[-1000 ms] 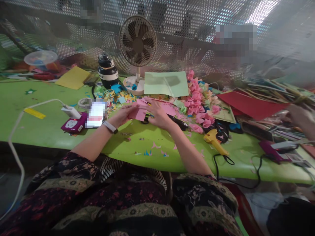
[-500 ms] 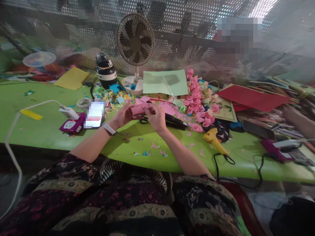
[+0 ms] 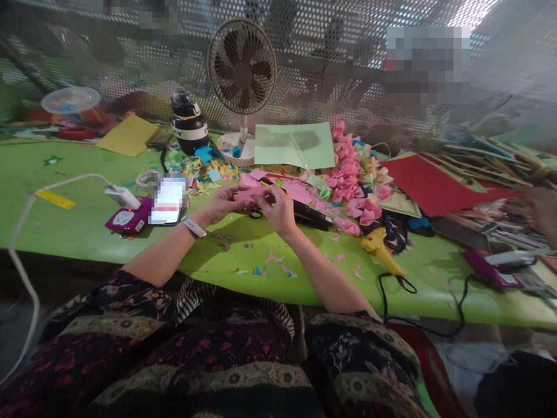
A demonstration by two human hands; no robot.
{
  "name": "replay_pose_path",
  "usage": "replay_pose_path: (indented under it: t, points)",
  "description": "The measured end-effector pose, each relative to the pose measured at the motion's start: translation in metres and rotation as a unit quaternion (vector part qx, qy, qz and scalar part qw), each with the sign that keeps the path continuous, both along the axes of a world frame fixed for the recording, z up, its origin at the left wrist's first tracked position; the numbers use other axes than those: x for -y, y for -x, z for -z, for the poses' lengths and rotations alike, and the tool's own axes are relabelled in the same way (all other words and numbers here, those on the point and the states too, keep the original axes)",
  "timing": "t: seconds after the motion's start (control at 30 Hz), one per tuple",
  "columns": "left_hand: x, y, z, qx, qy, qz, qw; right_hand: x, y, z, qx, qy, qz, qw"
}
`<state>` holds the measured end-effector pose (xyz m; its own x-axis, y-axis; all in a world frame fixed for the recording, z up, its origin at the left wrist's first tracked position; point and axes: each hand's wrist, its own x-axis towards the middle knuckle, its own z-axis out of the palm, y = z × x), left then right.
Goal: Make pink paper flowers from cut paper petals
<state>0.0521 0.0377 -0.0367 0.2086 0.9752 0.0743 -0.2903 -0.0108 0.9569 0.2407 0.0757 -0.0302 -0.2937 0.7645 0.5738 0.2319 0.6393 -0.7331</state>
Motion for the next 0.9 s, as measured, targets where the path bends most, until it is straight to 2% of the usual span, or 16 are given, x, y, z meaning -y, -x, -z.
replay_pose_path:
  t: [0.57,0.9]
  points:
    - [-0.0014,0.0011,0.0058,-0.009,0.001,0.019,1.0,-0.003,0.0008,0.0072,0.004,0.007,0.008,1.0]
    - [-0.0014,0.0019,0.007,-0.014,-0.002,0.021,1.0,-0.001,0.0005,0.0018,0.009,0.015,0.005,1.0]
